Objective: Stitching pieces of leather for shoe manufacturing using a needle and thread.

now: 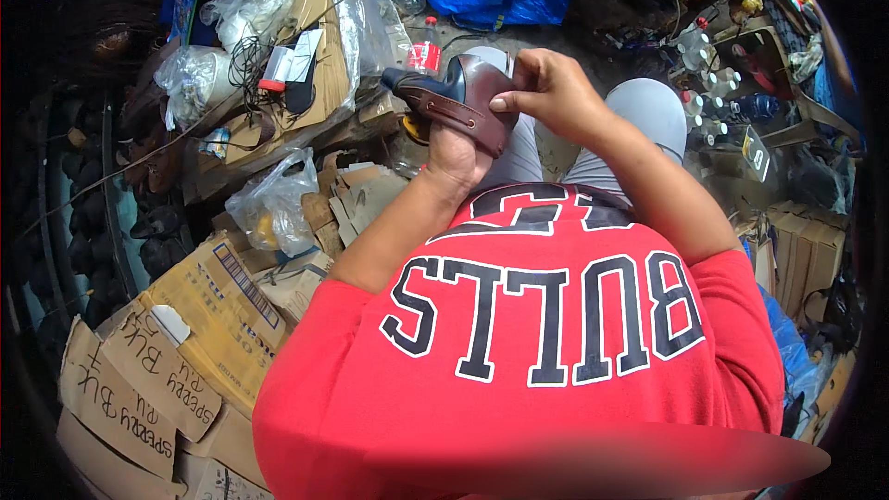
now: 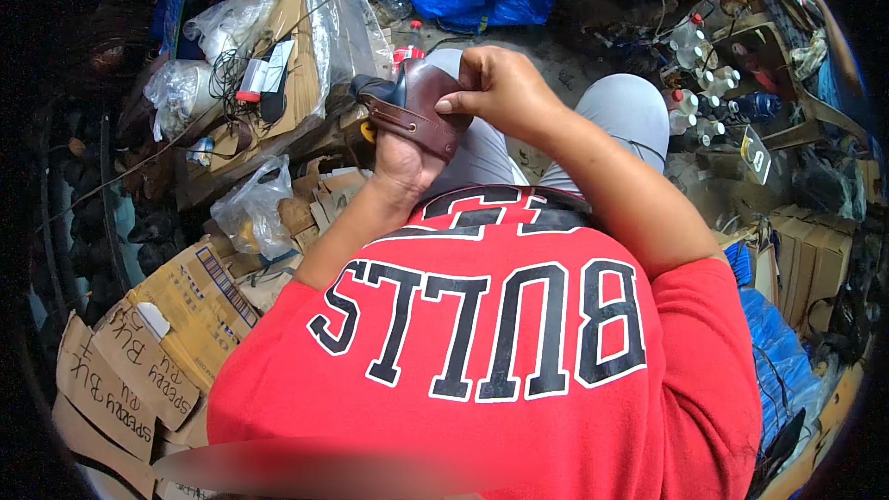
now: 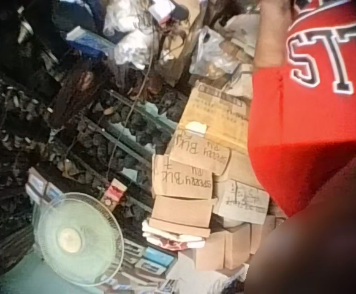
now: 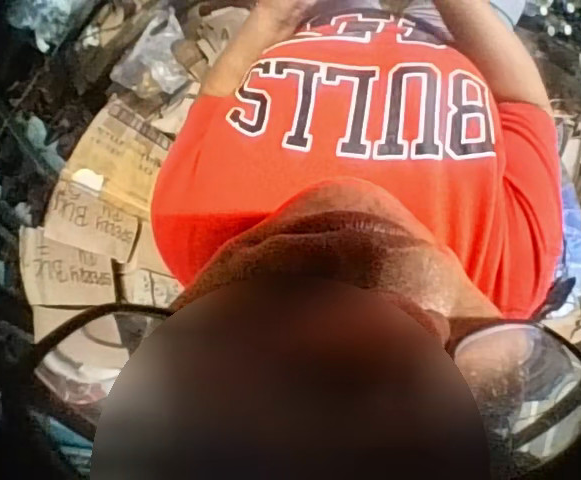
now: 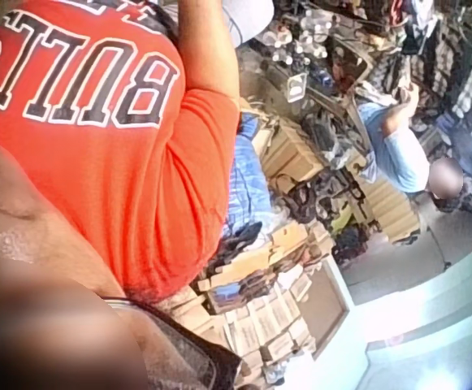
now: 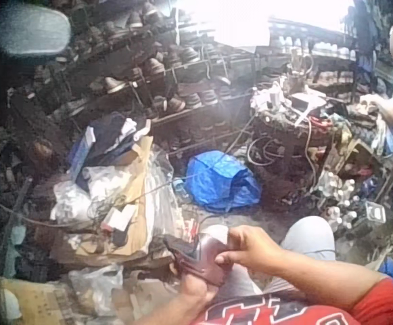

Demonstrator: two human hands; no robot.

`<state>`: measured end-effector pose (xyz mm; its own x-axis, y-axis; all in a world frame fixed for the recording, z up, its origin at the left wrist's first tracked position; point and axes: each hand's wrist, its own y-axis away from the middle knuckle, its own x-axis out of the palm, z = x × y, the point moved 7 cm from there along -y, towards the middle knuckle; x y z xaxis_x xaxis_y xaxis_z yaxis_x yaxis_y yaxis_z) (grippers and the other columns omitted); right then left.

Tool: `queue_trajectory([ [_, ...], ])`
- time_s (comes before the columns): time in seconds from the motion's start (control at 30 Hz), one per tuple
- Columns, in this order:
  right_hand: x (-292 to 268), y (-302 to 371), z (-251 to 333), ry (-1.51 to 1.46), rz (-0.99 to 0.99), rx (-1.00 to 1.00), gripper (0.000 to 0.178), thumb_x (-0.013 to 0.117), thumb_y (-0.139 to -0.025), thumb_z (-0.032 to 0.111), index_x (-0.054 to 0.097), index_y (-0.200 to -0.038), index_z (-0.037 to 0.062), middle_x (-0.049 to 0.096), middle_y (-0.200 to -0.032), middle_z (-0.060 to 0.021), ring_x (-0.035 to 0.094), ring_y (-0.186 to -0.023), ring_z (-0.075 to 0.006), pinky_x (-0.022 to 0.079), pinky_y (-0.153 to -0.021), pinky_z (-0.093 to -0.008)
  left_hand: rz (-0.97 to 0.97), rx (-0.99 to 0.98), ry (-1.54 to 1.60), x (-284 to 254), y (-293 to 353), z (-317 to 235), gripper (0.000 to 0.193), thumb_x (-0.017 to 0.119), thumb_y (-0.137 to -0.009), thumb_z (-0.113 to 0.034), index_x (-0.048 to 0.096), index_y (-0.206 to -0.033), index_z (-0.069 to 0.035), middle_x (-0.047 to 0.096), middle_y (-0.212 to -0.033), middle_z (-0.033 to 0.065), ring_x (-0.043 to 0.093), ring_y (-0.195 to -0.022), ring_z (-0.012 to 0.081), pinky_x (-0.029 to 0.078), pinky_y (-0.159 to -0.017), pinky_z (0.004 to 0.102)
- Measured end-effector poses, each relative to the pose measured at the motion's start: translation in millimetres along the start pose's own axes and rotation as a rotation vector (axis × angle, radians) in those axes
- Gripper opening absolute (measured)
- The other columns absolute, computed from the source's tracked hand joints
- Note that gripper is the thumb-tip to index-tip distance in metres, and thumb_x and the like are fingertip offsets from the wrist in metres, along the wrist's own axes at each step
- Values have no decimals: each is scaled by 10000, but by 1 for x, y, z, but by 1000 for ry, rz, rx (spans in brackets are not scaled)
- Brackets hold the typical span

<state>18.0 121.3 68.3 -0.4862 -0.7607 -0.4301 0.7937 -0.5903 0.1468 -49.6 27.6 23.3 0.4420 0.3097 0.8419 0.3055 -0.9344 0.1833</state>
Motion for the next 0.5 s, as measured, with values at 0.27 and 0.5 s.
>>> queue_trajectory([
  [0.27, -12, 24, 2, -425, 306, -29, 297, 780, -757, 157, 502, -740, 52, 479, -731, 35, 434, -691, -58, 366, -585, -238, 99, -119, -186, 20, 12, -15, 237, 505, -947, -247, 526, -1100, -67, 588, -1033, 56, 588, -918, 161, 488, -815, 323],
  [0.5, -25, 41, -6, -614, 291, 166, 248, 681, -854, 295, 639, -838, 51, 584, -749, 45, 512, -744, -36, 413, -682, -212, 299, 275, -1224, 57, 0, -37, 284, 624, -837, -117, 595, -1110, -46, 631, -1071, 53, 592, -975, 155, 472, -848, 297],
])
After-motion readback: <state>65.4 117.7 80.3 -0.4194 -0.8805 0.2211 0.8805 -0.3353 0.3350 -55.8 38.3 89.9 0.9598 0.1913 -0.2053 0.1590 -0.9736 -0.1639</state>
